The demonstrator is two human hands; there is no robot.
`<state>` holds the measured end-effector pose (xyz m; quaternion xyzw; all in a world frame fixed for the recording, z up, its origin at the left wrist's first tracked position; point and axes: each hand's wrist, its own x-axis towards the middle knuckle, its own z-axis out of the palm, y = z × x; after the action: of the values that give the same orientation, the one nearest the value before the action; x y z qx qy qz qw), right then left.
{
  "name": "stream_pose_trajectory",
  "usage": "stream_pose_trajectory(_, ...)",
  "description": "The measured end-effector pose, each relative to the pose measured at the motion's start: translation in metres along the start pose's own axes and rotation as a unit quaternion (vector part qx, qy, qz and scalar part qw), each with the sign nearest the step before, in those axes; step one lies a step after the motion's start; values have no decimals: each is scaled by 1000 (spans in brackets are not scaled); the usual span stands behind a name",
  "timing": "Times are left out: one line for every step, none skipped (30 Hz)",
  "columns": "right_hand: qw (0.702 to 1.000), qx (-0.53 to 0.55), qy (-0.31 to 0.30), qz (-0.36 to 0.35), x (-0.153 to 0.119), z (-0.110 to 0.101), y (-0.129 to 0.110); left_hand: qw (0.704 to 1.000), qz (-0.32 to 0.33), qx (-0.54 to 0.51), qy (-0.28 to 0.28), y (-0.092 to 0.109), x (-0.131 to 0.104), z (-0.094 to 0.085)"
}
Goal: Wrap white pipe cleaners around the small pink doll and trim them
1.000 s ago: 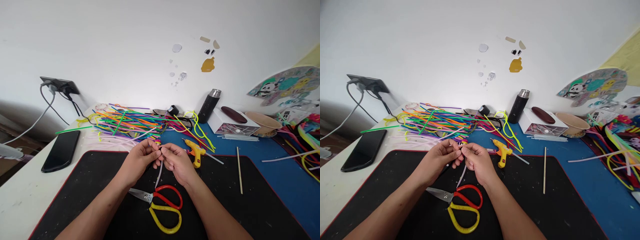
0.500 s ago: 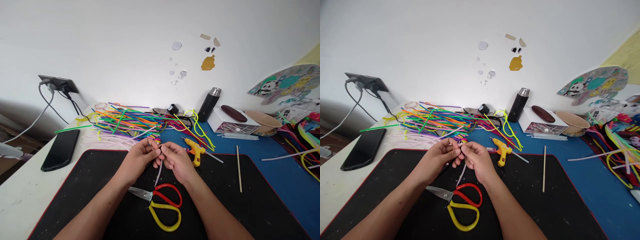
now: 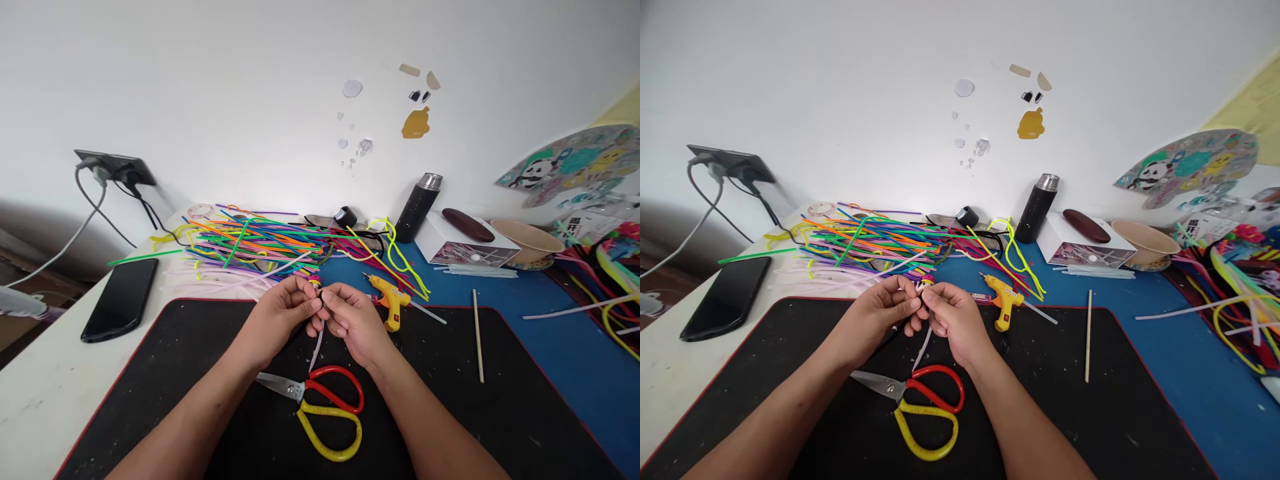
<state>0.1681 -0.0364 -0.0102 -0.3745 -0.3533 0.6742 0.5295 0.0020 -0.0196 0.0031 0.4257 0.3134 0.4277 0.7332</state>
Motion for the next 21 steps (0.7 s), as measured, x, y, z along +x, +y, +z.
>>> stream_pose_trajectory(1000, 1, 1, 0, 0, 0, 0, 1000, 0, 0, 0, 0, 0, 0)
stream_pose_trajectory(1000, 1, 3, -1, 0, 0, 0, 1000, 1, 2, 0, 0, 0, 1)
stream_pose_trajectory(1000, 1, 6, -2, 0, 0, 0, 1000, 2, 3, 0, 0, -1, 2)
stream_pose_trajectory(1000, 0, 10, -3, 0, 1, 0, 1000, 3, 5, 1, 0, -1, 2)
stream_pose_trajectory(1000, -1, 12, -4, 0, 1, 1, 1000, 4, 6, 0, 1, -1, 3)
stream_pose_trajectory(1000, -2, 15, -5, 0, 1, 2, 1000, 4, 6, 0, 1, -1, 3)
stream_pose_trajectory(1000, -1, 16, -5, 0, 1, 2, 1000, 4, 4, -1, 1, -1, 4)
stream_pose_trajectory(1000, 0, 17, -6, 0, 1, 3, 1000, 3, 0, -2, 2, -2, 5)
stream_pose_trajectory(1000, 2, 17, -5, 0, 1, 4, 1000, 1, -4, -3, 2, -2, 5)
stream_pose_trajectory(1000, 4, 16, -5, 0, 1, 4, 1000, -1, -10, -4, 2, -2, 6)
stream_pose_trajectory(1000, 7, 15, -4, 0, 1, 4, 1000, -4, -16, -4, 2, -2, 6)
stream_pose_trajectory(1000, 11, 14, -2, 0, 1, 4, 1000, -7, -23, -5, 3, -2, 7)
stream_pose_trajectory(1000, 17, 13, 0, 0, 1, 4, 999, -9, -30, -5, 3, -2, 7)
stream_pose_trajectory(1000, 23, 12, 3, -1, 1, 4, 999, -11, -36, -4, 3, -2, 7)
stream_pose_trajectory(999, 29, 11, 6, -1, 2, 3, 999, -12, -41, -3, 4, -3, 7)
stream_pose_trajectory(999, 35, 11, 10, -1, 2, 3, 999, -11, -44, -1, 4, -3, 7)
stream_pose_trajectory(999, 38, 11, 13, -1, 2, 2, 999, -12, -44, -1, 5, -3, 7)
stream_pose_trajectory(999, 40, 12, 16, -1, 2, 2, 999, -12, -43, -4, 5, -3, 6)
stream_pose_trajectory(999, 40, 15, 18, -1, 2, 2, 999, -12, -40, -7, 6, -3, 5)
stream_pose_trajectory(999, 40, 19, 18, -1, 1, 2, 999, -13, -34, -12, 6, -3, 4)
stream_pose_trajectory(999, 39, 24, 18, -1, 1, 2, 999, -14, -28, -18, 7, -3, 3)
